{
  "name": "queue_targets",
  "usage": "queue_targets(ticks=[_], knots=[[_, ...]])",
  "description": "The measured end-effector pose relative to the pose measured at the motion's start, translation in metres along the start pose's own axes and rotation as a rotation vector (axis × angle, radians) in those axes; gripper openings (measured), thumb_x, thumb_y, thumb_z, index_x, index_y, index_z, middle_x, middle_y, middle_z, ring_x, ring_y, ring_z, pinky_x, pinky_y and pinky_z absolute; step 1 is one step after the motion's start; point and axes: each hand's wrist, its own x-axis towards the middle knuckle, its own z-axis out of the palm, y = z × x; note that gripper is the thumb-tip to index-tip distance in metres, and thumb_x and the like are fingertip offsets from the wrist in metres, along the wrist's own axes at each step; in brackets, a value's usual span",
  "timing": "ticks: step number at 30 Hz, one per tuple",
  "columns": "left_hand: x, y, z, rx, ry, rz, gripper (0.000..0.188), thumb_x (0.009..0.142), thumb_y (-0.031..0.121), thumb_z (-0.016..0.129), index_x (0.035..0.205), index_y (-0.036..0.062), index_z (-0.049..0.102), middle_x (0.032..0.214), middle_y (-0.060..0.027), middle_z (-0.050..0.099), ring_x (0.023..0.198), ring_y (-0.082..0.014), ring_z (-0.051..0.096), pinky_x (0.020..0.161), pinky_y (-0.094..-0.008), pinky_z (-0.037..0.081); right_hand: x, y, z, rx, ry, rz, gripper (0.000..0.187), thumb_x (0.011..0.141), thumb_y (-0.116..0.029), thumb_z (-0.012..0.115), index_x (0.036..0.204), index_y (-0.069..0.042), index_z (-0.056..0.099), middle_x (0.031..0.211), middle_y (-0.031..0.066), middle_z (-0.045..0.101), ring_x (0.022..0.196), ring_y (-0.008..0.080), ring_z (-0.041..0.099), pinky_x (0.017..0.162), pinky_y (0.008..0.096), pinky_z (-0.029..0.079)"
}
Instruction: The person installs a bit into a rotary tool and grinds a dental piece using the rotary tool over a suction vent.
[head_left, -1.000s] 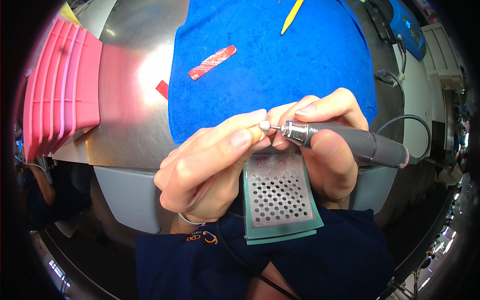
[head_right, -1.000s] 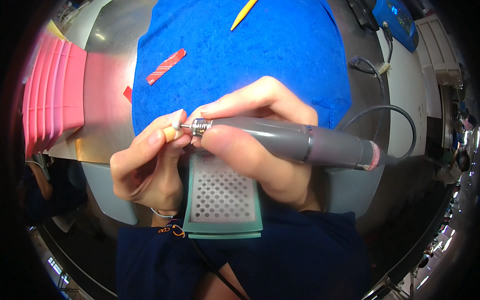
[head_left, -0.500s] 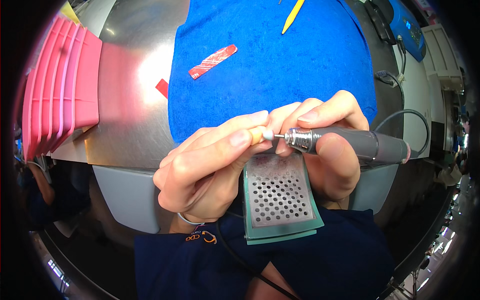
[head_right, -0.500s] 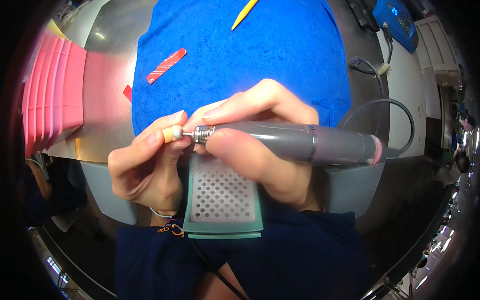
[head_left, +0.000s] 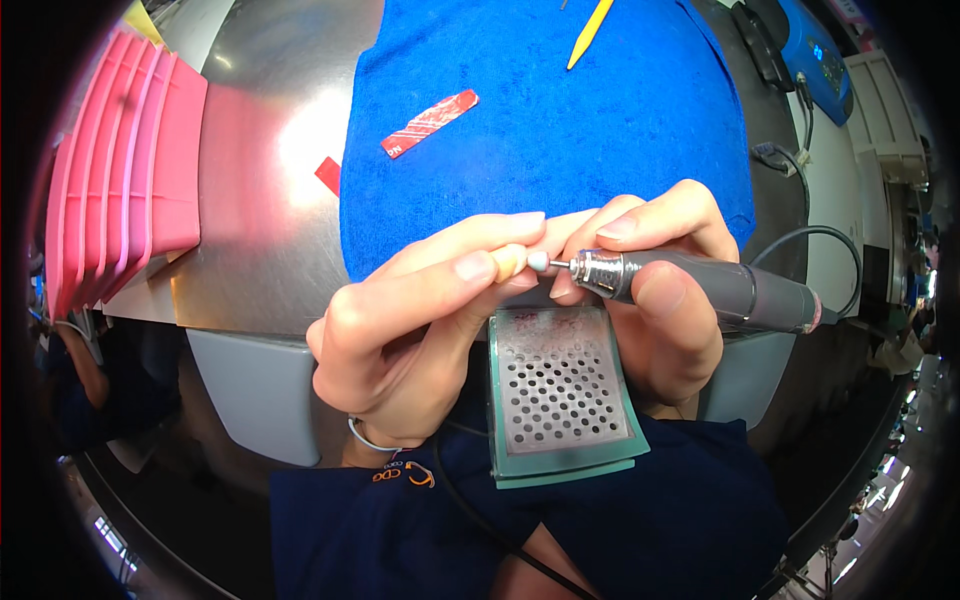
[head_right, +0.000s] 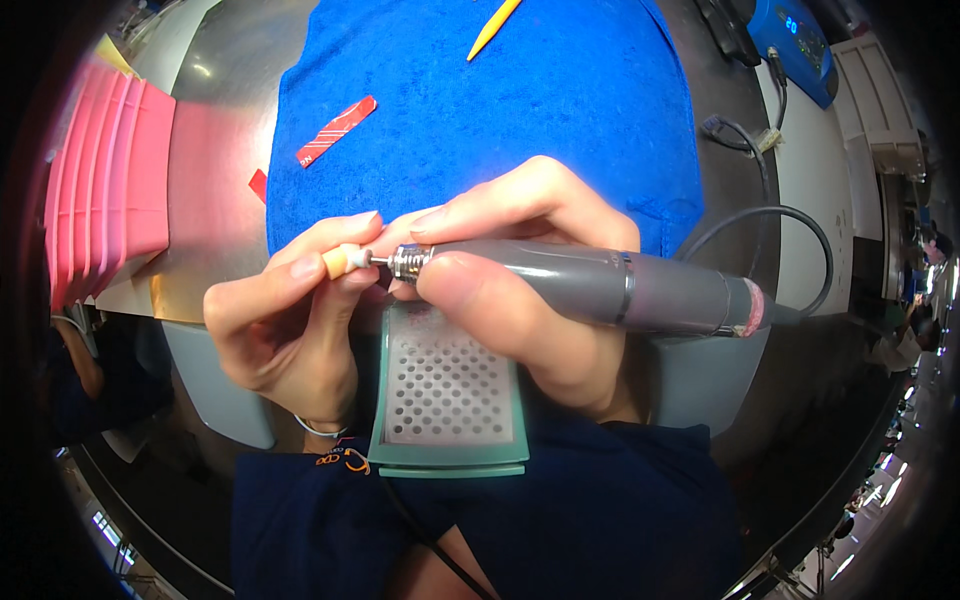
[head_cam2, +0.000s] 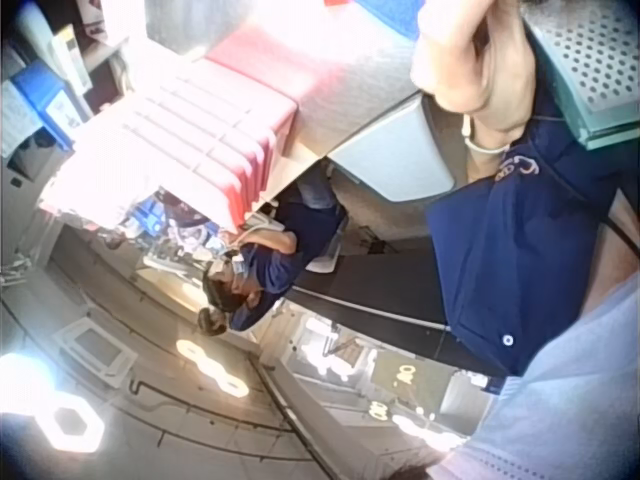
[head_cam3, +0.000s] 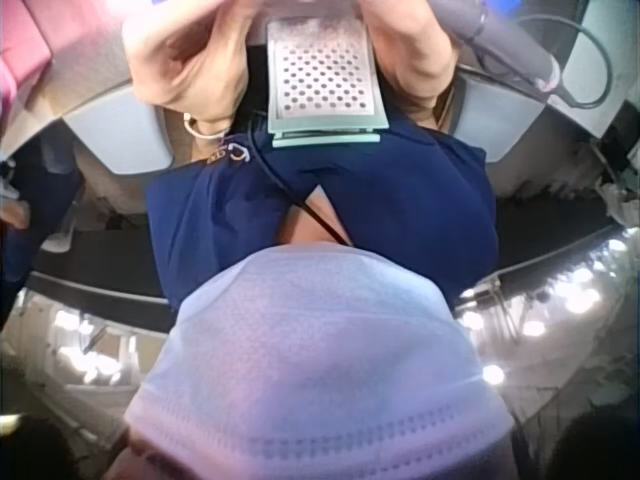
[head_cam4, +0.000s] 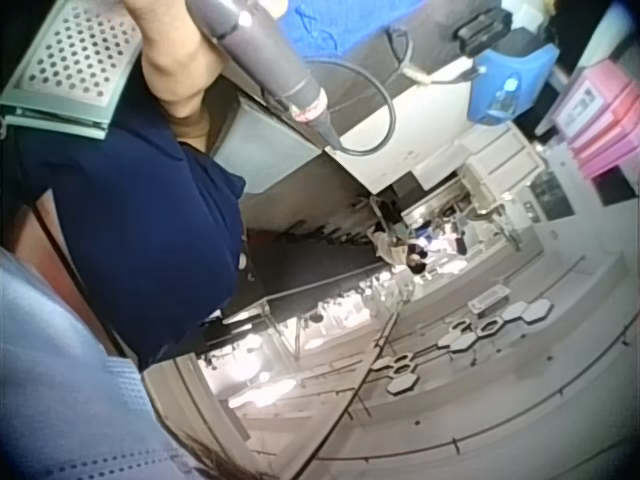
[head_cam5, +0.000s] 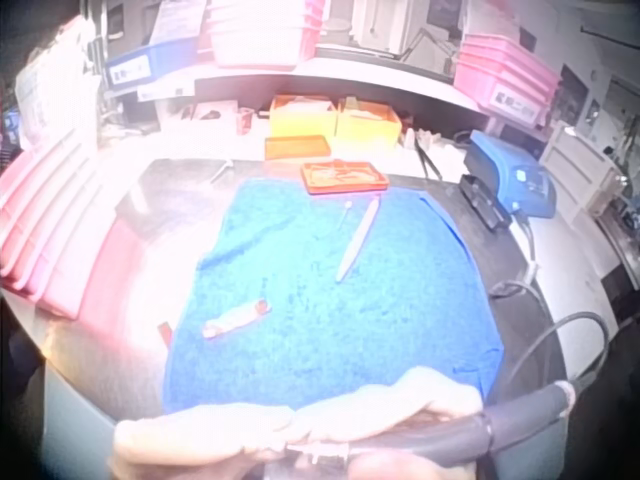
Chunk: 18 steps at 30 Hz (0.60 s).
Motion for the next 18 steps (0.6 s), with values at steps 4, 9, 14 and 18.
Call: queue_targets(ticks=[4,9,14,18], knots=[[-0.0024,-0.002,-0.0003,-0.018,0.026,0.054,0.03,0.077,-0.015,0.066,0.102,-0.0046,0.053,0.092,-0.032,0.065,0.077,-0.0279,0.07,0.068,-0.0319,0.06,-0.0004,0.002,0.0028,0.123,0.077,0.025,0.014,0.085,-0.003,0.062,0.095,0.005,0.057,0.092,0.0218,0.067,0.086,0.0214,0.067,0.077,0.0335,0.054],[-0.0039,-0.0032,-0.0022,0.032,0.007,0.093,0.027,0.078,-0.014,0.065,0.102,-0.0048,0.055,0.091,-0.032,0.065,0.074,-0.0285,0.07,0.064,-0.0319,0.059,-0.0019,0.0008,0.0,0.018,0.026,0.031,0.019,0.091,-0.013,0.056,0.099,0.004,0.051,0.087,0.0224,0.063,0.084,0.0269,0.063,0.081,0.0405,0.051],[-0.0054,-0.0037,-0.0009,0.035,0.028,0.088,0.023,0.079,-0.012,0.065,0.1,-0.0055,0.056,0.09,-0.0321,0.065,0.072,-0.0283,0.07,0.063,-0.0316,0.059,-0.0013,0.0023,0.0018,0.029,-0.017,0.005,0.021,0.093,-0.015,0.054,0.1,0.004,0.049,0.085,0.0221,0.061,0.086,0.0292,0.062,0.082,0.0431,0.051],[-0.0039,-0.0044,-0.0014,0.034,0.023,0.105,0.022,0.079,-0.011,0.065,0.099,-0.0059,0.056,0.089,-0.032,0.065,0.072,-0.0283,0.07,0.063,-0.0317,0.059,-0.0008,0.0039,0.0006,0.032,-0.027,-0.026,0.022,0.094,-0.016,0.054,0.101,0.004,0.049,0.085,0.0218,0.061,0.086,0.0288,0.062,0.081,0.043,0.051]])
